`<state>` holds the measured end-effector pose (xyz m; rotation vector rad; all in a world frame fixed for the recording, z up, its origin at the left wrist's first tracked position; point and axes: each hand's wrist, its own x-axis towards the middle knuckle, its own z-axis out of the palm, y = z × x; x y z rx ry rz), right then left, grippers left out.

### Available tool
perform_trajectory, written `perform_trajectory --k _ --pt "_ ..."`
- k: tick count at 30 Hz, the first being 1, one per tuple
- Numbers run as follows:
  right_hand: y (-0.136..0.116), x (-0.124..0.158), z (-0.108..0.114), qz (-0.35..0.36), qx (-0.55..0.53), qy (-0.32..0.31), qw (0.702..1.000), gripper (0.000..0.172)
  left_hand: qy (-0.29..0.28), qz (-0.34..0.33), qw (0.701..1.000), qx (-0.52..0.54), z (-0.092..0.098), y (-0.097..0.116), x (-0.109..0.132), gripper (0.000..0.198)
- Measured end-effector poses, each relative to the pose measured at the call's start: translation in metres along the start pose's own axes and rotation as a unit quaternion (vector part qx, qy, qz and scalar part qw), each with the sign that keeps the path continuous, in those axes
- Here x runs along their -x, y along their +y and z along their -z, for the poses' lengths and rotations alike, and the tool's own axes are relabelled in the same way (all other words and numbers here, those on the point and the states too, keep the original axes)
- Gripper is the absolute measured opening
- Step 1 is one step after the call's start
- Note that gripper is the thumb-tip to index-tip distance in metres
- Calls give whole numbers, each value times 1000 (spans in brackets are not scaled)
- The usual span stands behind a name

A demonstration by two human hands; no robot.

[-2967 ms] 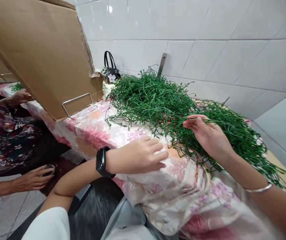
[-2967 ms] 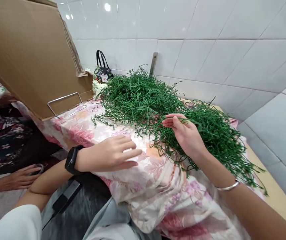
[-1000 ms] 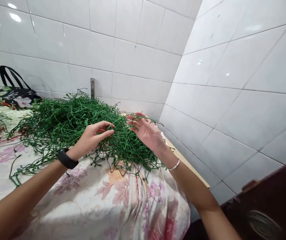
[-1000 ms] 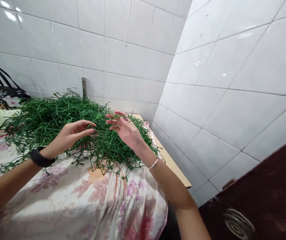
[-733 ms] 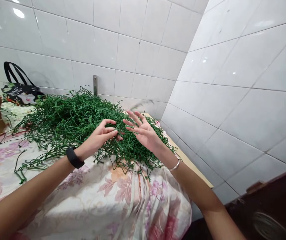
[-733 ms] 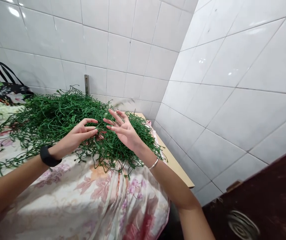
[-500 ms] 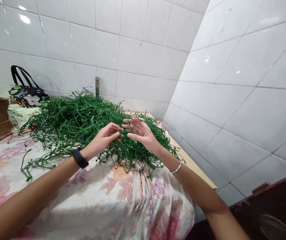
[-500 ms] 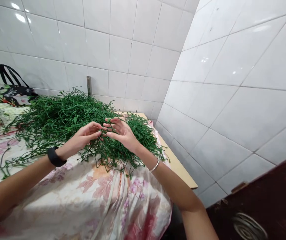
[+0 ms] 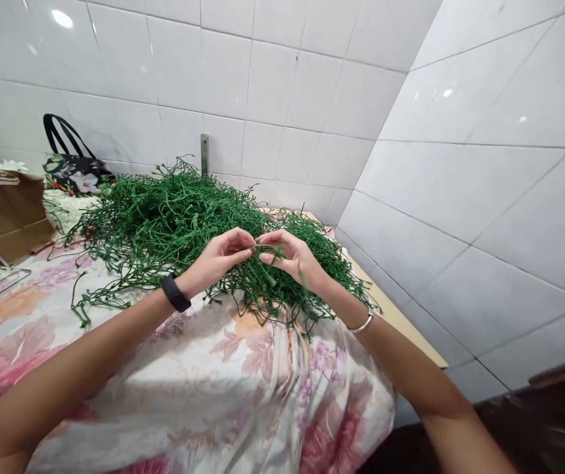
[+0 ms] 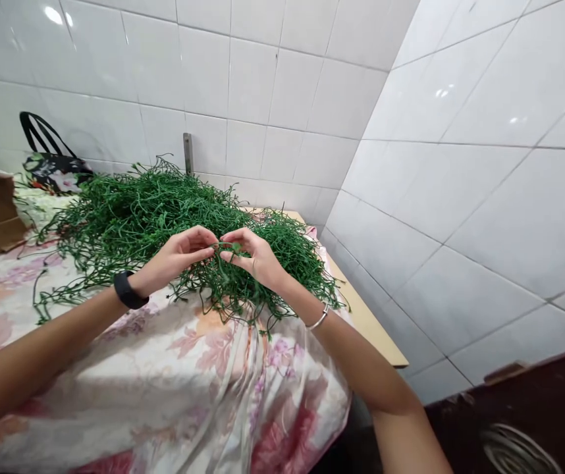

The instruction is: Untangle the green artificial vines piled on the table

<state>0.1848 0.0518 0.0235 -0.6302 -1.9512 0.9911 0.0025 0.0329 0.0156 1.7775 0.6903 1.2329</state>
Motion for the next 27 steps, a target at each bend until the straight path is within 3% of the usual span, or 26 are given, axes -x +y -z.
perform_trajectory --k 5,9,15,18,21,27 --pt "0 1 2 -15 27 -16 999 36 -14 3 1000 14 -1 1 0 13" --pt "-2 2 6 10 94 -24 995 26 -34 13 999 -8 -2 7 1 11" --pt "-9 5 0 62 139 37 988 13 -8 30 997 -64 -4 8 3 15" --pt "-13 9 -2 135 205 77 966 11 7 25 992 -123 -2 5 3 25" --pt "-11 11 -2 186 269 96 940 18 0 -1 976 -216 1 4 3 20" --pt "-2 10 0 165 387 36 906 27 9 -95 948 -303 3 4 3 19"
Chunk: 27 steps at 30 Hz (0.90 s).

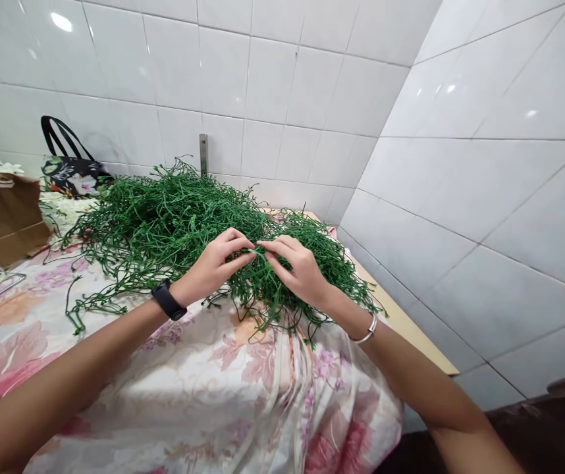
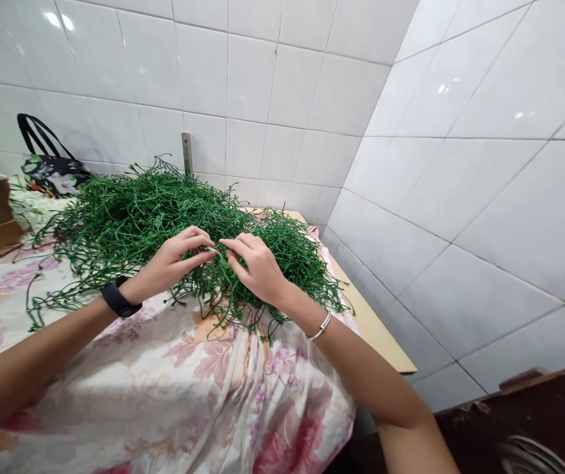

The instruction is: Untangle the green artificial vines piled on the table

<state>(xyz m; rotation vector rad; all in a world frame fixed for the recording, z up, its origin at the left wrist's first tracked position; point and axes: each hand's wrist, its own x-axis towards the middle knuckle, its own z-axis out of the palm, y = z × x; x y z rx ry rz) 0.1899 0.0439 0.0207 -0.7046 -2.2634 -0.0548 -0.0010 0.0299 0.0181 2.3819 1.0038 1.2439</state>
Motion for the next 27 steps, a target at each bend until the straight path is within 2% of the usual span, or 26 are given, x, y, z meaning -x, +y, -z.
perform_trajectory --k 3,6,9,12,19,23,27 --pt "1 0 -2 10 3 -38 999 27 -32 -18 999 -7 -4 2 1 19" --pt "1 1 -4 7 -7 -27 1000 23 -50 -8 999 -19 -8 2 2 20" --pt "3 1 -4 5 -9 -10 1000 18 -39 12 999 -14 -11 2 5 21" --pt "4 1 -4 7 1 4 1000 17 -24 14 1000 -11 -11 3 6 32" --pt "2 4 -4 23 36 70 997 19 17 0 1000 -3 -6 5 4 22" --pt "2 4 -4 49 37 64 996 25 -5 -31 999 -40 -9 1 5 23" --pt "3 3 -8 85 75 44 993 29 -1 -61 991 -120 -13 -4 7 25"
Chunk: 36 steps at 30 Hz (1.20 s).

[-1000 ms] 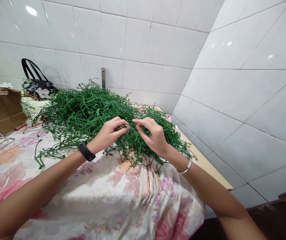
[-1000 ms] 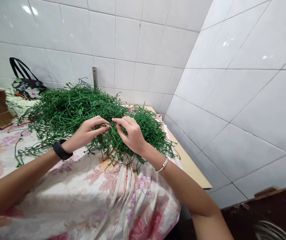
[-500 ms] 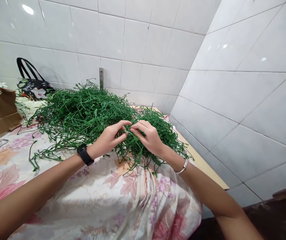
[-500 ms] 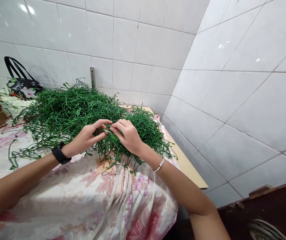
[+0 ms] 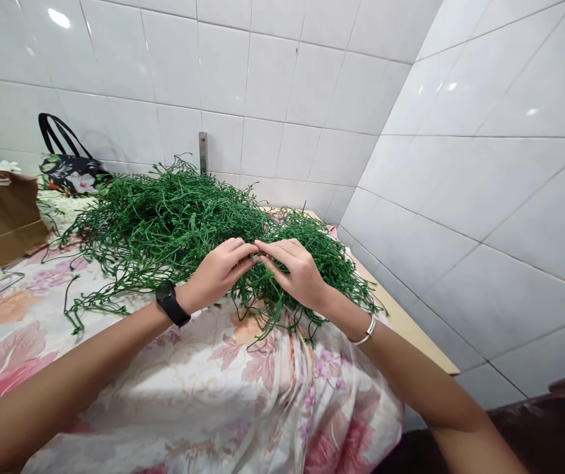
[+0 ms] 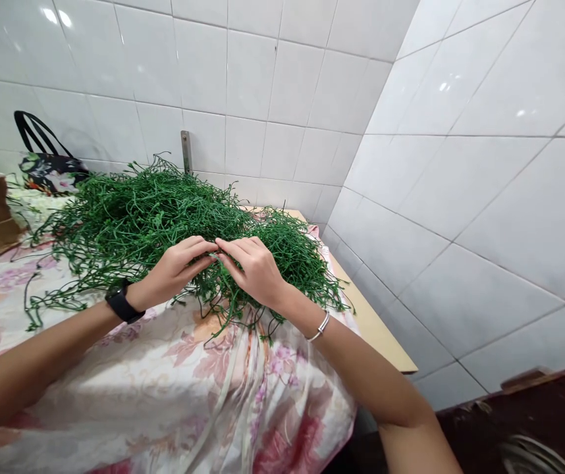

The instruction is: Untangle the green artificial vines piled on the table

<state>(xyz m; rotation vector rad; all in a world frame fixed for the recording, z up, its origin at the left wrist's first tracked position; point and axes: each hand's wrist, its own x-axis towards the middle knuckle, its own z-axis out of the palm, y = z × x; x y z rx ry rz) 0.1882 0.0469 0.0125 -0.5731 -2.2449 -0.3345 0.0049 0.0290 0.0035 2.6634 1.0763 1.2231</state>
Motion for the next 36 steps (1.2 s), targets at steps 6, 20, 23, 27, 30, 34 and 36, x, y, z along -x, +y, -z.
perform_trajectory --k 6,20,23,27,30,34,36 --pt "0 0 -2 49 106 -25 993 20 -27 -51 988 -144 -3 2 2 24" --pt "-13 -2 -1 81 223 -103 966 21 -49 -82 976 -193 -5 4 4 24" --pt "-5 -3 -1 34 251 -95 963 20 -24 -36 990 -138 -3 4 4 23" --pt "14 -5 7 -52 175 -40 982 20 9 50 998 48 4 5 0 19" --pt "29 -7 15 -131 130 27 982 19 13 123 975 184 7 2 -5 19" --pt "45 -7 22 -218 142 77 962 18 44 153 937 310 7 -6 -7 25" --pt "48 -6 22 -239 167 93 952 21 49 150 922 354 5 -8 -7 26"
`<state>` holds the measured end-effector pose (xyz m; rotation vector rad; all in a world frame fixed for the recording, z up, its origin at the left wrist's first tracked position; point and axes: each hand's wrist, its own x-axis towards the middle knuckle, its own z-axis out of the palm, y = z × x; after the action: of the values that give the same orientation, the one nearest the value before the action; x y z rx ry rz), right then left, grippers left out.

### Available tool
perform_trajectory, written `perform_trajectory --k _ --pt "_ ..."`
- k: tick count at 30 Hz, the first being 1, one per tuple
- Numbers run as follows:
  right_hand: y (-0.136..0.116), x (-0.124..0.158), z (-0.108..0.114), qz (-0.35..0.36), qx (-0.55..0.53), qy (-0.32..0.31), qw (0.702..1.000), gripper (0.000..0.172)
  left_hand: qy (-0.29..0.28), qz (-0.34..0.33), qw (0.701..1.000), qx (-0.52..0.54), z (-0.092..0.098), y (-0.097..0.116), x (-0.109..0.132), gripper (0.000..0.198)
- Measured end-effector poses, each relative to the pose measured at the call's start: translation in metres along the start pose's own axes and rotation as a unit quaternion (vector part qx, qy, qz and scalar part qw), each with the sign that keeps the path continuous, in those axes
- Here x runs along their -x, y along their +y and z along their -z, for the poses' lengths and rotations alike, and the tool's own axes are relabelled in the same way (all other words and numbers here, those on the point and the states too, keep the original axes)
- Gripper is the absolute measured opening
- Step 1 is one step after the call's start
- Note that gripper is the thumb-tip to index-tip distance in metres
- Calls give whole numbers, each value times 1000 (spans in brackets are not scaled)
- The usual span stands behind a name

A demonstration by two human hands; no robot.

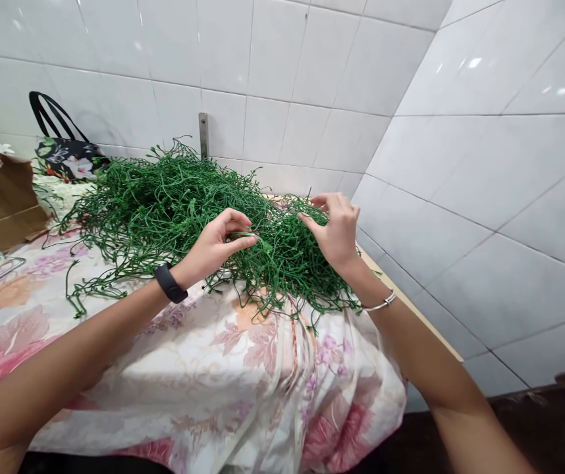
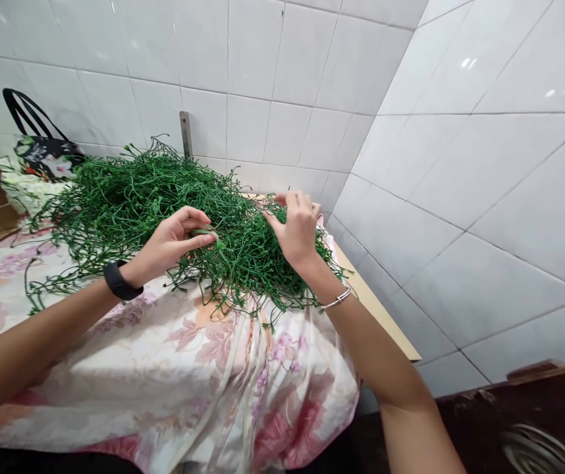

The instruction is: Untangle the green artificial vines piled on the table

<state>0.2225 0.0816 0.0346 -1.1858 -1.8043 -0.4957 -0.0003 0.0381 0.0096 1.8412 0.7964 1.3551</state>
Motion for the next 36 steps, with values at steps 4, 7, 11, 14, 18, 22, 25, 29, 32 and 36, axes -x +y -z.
perform_trajectory --k 4,7,11,14,18,22,25,29,32,36 --pt "0 1 -1 8 14 9 1000 9 -16 -2 1000 25 0 -1 0 20" --pt "-3 3 -3 38 0 -16 999 9 -26 -5 1000 1 1 2 0 17" --pt "-9 6 -4 57 -24 -49 997 6 -33 -21 998 -55 3 5 -1 16" --pt "-16 9 0 81 -40 -63 994 5 -44 -41 995 -76 3 7 0 17" --pt "-30 13 10 90 -36 -31 995 18 -48 -49 995 -76 2 8 0 16" --pt "-44 17 19 90 -59 -22 994 12 -36 -44 995 -86 0 7 2 20" --pt "-50 21 20 108 -97 -79 986 13 -27 -55 992 -110 -2 5 4 21" --pt "-52 23 15 126 -157 -195 960 17 -20 -89 985 -144 -5 4 6 17" --pt "-49 23 11 117 -213 -242 940 20 -25 -119 974 -189 -6 5 8 14" --pt "-45 18 7 124 -311 -286 898 23 -20 -152 955 -255 -7 6 10 12"
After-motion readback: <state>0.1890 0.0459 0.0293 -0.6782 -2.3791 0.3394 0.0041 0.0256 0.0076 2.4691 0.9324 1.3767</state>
